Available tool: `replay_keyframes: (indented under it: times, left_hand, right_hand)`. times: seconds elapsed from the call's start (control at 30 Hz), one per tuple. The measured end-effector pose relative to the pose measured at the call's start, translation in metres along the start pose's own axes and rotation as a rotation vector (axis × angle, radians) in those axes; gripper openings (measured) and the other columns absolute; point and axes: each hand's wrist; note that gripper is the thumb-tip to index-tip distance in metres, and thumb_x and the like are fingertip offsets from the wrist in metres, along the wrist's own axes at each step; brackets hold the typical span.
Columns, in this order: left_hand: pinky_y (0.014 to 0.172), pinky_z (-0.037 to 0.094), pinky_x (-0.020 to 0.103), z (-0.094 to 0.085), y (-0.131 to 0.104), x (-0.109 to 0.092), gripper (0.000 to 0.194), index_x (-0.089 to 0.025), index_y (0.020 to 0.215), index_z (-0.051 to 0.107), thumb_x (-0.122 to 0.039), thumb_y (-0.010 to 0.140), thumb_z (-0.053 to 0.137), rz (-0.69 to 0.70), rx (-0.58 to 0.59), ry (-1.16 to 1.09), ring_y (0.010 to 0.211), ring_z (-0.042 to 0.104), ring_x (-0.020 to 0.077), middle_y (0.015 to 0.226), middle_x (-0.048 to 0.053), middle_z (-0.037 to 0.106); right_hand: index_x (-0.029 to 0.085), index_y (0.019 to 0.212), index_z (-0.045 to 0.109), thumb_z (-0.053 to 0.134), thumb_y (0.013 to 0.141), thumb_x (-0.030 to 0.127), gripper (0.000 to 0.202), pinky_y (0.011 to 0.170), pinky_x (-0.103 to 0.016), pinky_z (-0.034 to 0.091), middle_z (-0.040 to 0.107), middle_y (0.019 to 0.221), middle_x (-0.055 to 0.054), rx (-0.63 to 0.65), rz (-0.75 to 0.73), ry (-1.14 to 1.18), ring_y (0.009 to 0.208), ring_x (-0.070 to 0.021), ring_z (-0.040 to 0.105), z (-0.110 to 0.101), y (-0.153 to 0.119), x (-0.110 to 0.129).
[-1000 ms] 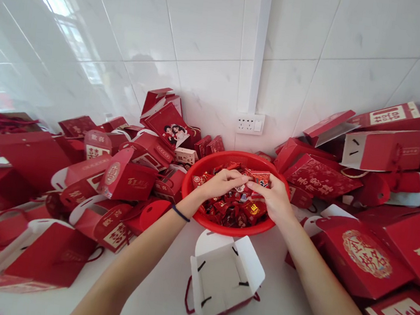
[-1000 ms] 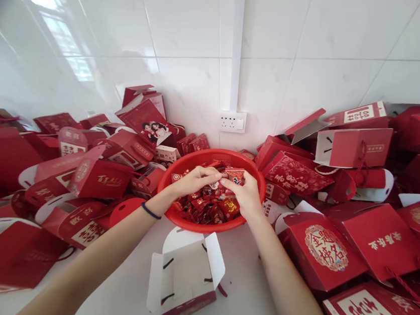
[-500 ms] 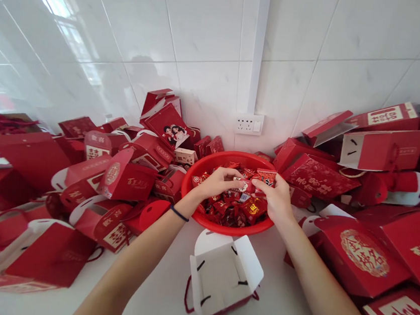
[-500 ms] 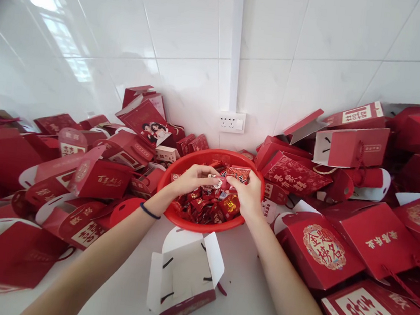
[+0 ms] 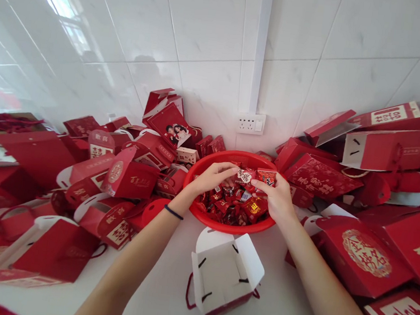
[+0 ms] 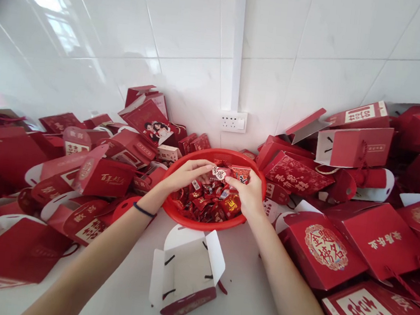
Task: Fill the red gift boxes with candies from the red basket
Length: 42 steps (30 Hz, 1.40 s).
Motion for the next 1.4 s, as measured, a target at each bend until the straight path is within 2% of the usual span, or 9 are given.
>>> replay_keyframes:
  times: [0.07, 0.17, 0.3, 0.6, 0.77, 0.93, 1.2, 1.3, 1.4]
  left_hand:
    - [0.066, 0.054, 0.027, -0.012, -0.007, -0.002, 0.034, -0.015, 0.099, 0.078, -0.044, 0.091, 0.063, -0.095, 0.072, 0.202, 0.068, 0.069, 0.0179, 0.081, 0.006, 0.077]
    - [0.073, 0.052, 0.028, -0.022, -0.019, -0.003, 0.016, -0.018, 0.086, 0.081, -0.023, 0.085, 0.065, -0.156, 0.123, 0.672, 0.074, 0.072, 0.0205, 0.081, 0.005, 0.079]
    - [0.081, 0.052, 0.029, -0.016, -0.028, -0.004, 0.025, -0.023, 0.09, 0.083, -0.009, 0.079, 0.065, -0.254, 0.143, 0.99, 0.093, 0.075, 0.0244, 0.096, 0.004, 0.082]
    - [0.086, 0.055, 0.034, 0.009, -0.025, -0.008, 0.028, -0.02, 0.108, 0.077, -0.021, 0.08, 0.075, -0.347, 0.131, 1.153, 0.108, 0.073, 0.0305, 0.111, 0.012, 0.079]
    - [0.088, 0.055, 0.034, 0.013, -0.023, -0.003, 0.031, -0.021, 0.108, 0.075, -0.011, 0.08, 0.068, -0.359, 0.172, 1.175, 0.109, 0.073, 0.0291, 0.111, 0.011, 0.078]
    - [0.094, 0.055, 0.04, 0.015, -0.022, -0.002, 0.042, -0.023, 0.123, 0.071, -0.022, 0.081, 0.073, -0.334, 0.174, 1.191, 0.115, 0.071, 0.0329, 0.119, 0.014, 0.077]
    - [0.092, 0.056, 0.046, 0.027, -0.02, -0.01, 0.038, -0.015, 0.109, 0.079, -0.001, 0.077, 0.064, -0.264, 0.243, 1.182, 0.113, 0.071, 0.0393, 0.111, 0.025, 0.076]
    - [0.092, 0.056, 0.043, 0.024, -0.021, -0.01, 0.043, -0.016, 0.108, 0.08, 0.003, 0.075, 0.062, -0.23, 0.247, 1.153, 0.112, 0.071, 0.0367, 0.11, 0.021, 0.076]
    - [0.091, 0.055, 0.039, 0.014, -0.022, -0.005, 0.054, -0.019, 0.123, 0.076, 0.0, 0.074, 0.065, -0.19, 0.185, 1.02, 0.103, 0.073, 0.0321, 0.103, 0.013, 0.078]
  right_hand:
    - [0.021, 0.082, 0.071, 0.089, 0.043, 0.026, 0.042, 0.049, -0.03, 0.053, 0.076, 0.078, 0.0, -0.011, 0.006, 0.015, 0.066, -0.0204, 0.067, 0.0, 0.0, 0.0]
    - [0.021, 0.08, 0.07, 0.088, 0.042, 0.024, 0.042, 0.047, -0.03, 0.053, 0.075, 0.077, 0.0, -0.01, 0.023, 0.034, 0.065, -0.0206, 0.066, 0.001, -0.001, 0.002]
    - [0.021, 0.077, 0.07, 0.088, 0.04, 0.023, 0.041, 0.046, -0.03, 0.053, 0.074, 0.073, 0.001, -0.009, 0.041, 0.037, 0.063, -0.0198, 0.065, 0.001, -0.002, 0.003]
    - [0.021, 0.077, 0.069, 0.09, 0.043, 0.027, 0.04, 0.048, -0.03, 0.053, 0.074, 0.075, 0.0, 0.005, 0.015, 0.025, 0.066, -0.0204, 0.066, 0.002, -0.004, 0.004]
    - [0.022, 0.082, 0.069, 0.09, 0.044, 0.028, 0.043, 0.054, -0.033, 0.056, 0.076, 0.081, -0.001, 0.013, -0.003, -0.002, 0.072, -0.0231, 0.068, 0.0, -0.002, 0.001]
    - [0.022, 0.083, 0.069, 0.091, 0.046, 0.031, 0.044, 0.058, -0.036, 0.056, 0.076, 0.083, -0.001, 0.032, -0.015, -0.018, 0.072, -0.0231, 0.068, -0.002, -0.001, -0.002]
    - [0.022, 0.082, 0.07, 0.092, 0.045, 0.031, 0.044, 0.059, -0.035, 0.057, 0.076, 0.08, 0.0, 0.018, -0.03, -0.003, 0.07, -0.022, 0.068, -0.002, -0.003, -0.001]
    - [0.021, 0.08, 0.07, 0.092, 0.046, 0.03, 0.042, 0.062, -0.034, 0.057, 0.077, 0.082, -0.001, 0.01, -0.057, -0.006, 0.073, -0.0215, 0.068, -0.001, -0.004, 0.0]
    - [0.021, 0.081, 0.07, 0.091, 0.046, 0.03, 0.042, 0.056, -0.032, 0.056, 0.076, 0.079, 0.0, 0.01, -0.048, 0.008, 0.069, -0.0207, 0.067, -0.001, -0.005, 0.001]
Point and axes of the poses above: each hand's wrist, its own y-axis towards the middle knuckle, its own z-axis out of the palm, x = y × z
